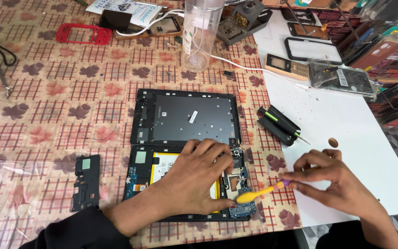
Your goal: The person disassembles a tablet by removing screws and prying open the casing. They disconnect ribbon cables and remove the motherboard from the device using a screwdriver and a plastic pry tool.
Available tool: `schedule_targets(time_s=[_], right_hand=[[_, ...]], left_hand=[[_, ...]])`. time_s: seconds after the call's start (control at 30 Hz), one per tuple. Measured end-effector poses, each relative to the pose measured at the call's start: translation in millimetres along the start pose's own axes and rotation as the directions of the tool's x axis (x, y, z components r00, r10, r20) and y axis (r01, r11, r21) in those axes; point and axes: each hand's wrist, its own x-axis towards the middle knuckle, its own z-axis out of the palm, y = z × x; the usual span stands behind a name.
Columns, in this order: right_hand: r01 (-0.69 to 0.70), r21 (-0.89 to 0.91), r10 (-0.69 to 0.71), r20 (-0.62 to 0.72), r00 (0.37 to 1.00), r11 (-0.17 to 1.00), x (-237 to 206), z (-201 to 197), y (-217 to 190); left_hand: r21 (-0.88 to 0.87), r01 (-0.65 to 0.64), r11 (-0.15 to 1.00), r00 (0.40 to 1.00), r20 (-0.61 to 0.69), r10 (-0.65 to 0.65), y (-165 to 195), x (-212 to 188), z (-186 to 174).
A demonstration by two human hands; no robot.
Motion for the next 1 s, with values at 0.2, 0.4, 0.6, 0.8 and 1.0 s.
schedule_targets(time_s=[0.2,0.4,0.6,0.8,1.0], right_hand=[[-0.198,-0.046,0.196,-0.041,0.98,0.979,-21.3,10.7,-12.3],[-0.14,0.05,0.139,0.039,0.99,0.989,-53.1,17.9,-4.0],[-0.167,-0.058,0.165,-0.042,0.985,0.984,-59.9,23.2,-0.9],[-0.565,-0.259,0.568,-0.073,0.82,0.783,-55.8,22.7,-7.2],[-0.052,0.028,0.052,-0.022,0.998,0.998,-48.1,25.3,-13.9]], left_hand=[[0.027,-0.036,0.999,0.999,0.03,0.035,2.6,-2.4,4.5],[-0.106,-0.068,0.992,0.998,0.006,0.069,2.5,-3.9,9.7],[-0.234,-0.061,0.97,0.995,0.06,0.077,0.7,-3.1,7.7],[-0.17,-0.056,0.984,0.997,0.043,0.064,0.8,-3.9,5.3],[-0.161,-0.084,0.983,0.993,0.066,0.096,-0.4,-1.5,6.0]])
